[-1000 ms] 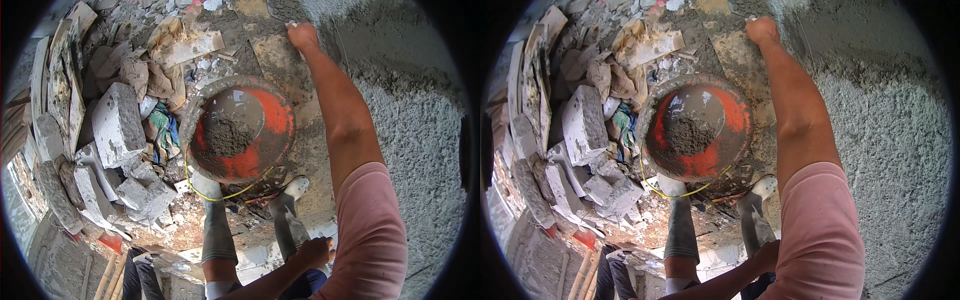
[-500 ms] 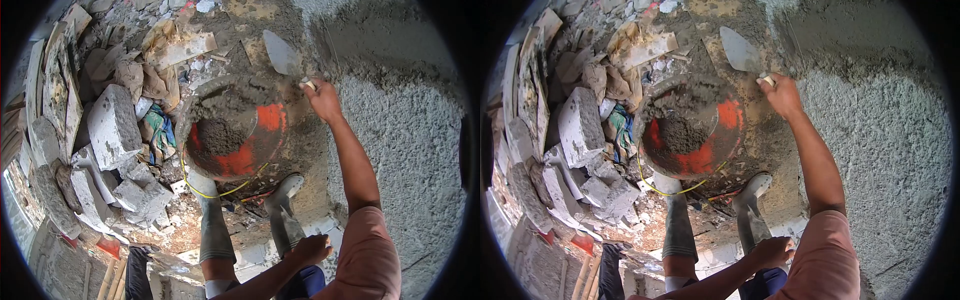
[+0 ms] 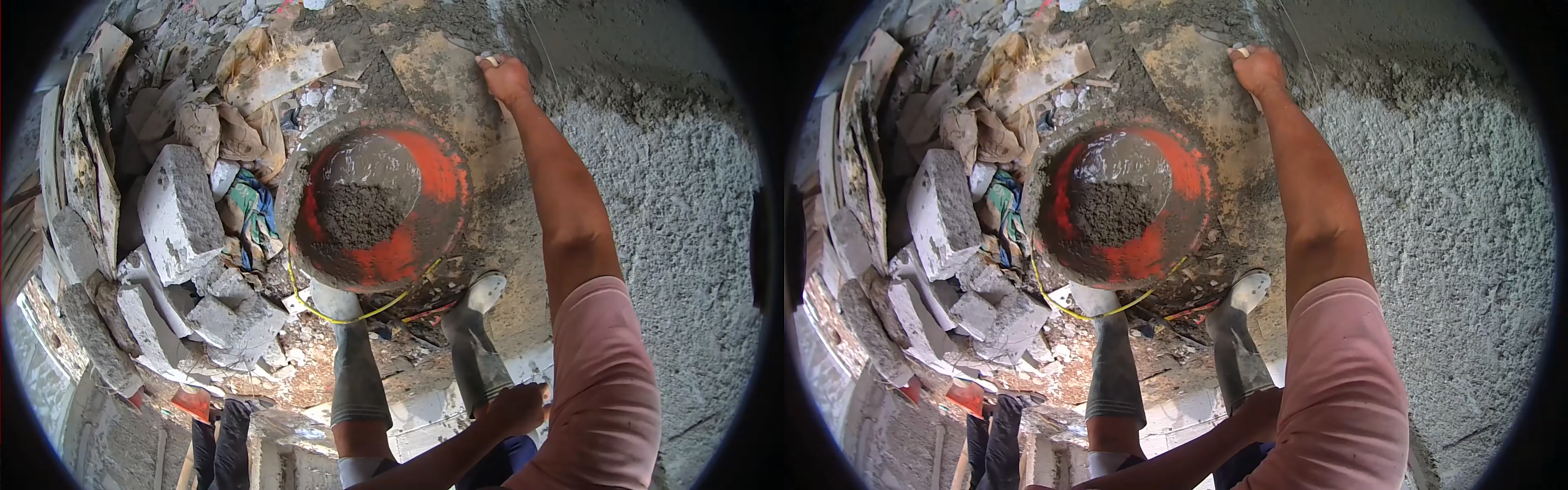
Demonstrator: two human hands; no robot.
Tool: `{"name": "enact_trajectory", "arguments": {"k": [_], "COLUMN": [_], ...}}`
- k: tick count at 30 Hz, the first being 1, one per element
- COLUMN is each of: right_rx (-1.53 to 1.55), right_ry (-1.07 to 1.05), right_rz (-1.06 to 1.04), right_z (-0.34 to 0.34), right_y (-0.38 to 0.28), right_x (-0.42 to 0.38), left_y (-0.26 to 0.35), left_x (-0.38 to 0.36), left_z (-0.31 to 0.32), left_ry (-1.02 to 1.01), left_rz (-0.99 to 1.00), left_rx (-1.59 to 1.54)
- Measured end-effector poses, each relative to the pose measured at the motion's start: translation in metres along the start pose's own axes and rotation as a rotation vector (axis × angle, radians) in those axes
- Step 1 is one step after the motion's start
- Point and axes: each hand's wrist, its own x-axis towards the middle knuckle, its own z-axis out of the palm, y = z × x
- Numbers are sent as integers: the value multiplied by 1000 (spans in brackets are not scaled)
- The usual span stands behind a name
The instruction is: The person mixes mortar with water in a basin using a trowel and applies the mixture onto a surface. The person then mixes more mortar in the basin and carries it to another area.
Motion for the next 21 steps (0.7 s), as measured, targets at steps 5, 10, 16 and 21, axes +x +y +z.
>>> {"name": "enact_trajectory", "arguments": {"k": [5,10,16,21], "right_rx": [-41,-100,-200,6], "right_ry": [167,179,152,-169], "right_rz": [-14,-182,-581,-74], "right_z": [5,-38,-112,-92], "right_y": [-19,-23,1,23], "right_x": [-2,-63,-197,-165], "left_y": [-18,-4,-4,-11], "left_x": [3,4,6,6], "left_z": [16,4,9,13], "left_ry": [88,-39,-58,-33], "left_rz": [76,1,-55,-43], "left_rx": [-37,47,-20,-11]}}
